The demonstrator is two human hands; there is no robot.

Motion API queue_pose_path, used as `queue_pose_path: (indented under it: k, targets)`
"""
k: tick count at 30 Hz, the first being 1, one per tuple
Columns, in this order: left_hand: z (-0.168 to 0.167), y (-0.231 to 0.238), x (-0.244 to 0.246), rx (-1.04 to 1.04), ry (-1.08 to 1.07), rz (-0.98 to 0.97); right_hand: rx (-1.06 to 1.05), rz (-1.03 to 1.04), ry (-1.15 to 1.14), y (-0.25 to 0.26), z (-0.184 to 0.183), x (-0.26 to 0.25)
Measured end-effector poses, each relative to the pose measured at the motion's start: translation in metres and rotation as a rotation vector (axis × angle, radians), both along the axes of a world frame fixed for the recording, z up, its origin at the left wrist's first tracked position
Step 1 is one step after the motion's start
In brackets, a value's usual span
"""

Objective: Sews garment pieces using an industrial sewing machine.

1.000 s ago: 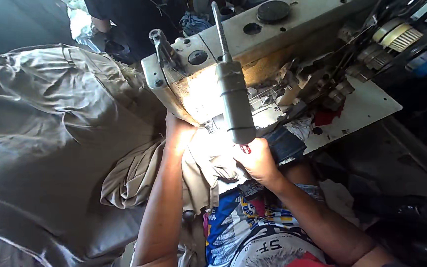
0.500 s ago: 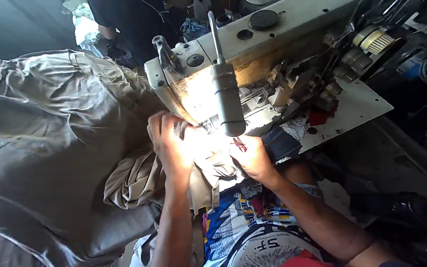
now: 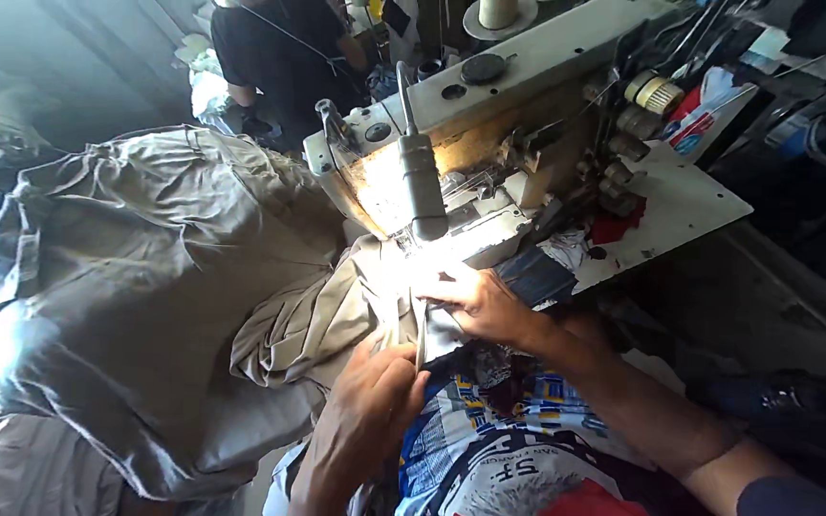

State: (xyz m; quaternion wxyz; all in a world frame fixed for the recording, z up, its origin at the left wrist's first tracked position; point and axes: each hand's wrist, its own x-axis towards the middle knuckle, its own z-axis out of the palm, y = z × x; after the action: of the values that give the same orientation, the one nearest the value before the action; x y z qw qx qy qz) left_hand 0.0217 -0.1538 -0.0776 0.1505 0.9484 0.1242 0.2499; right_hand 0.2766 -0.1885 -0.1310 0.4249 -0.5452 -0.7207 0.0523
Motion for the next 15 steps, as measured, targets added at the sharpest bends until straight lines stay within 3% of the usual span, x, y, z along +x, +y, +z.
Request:
queue_pose_path:
  k: [3,6,8,11,15]
  targets:
    - [0.002,-0.005,0.014,-0.032,-0.133,-0.034,0.044,0.150,0.066,-0.005,-0.001,0.004]
    - [-0.020,0.005,0.030,-0.039,-0.266,0.034,0.066,0.254,0.265,-0.009,-0.012,0.009]
    - [-0.045,0.023,0.037,0.148,-0.185,0.204,0.065,0.226,0.369,-0.014,-0.021,0.008]
    - [-0.073,0.058,0.040,0.358,-0.066,0.300,0.063,0.125,0.446,-0.022,-0.031,0.004]
    - [-0.060,0.067,0.041,0.410,-0.072,0.284,0.065,0.065,0.510,-0.027,-0.033,0.000]
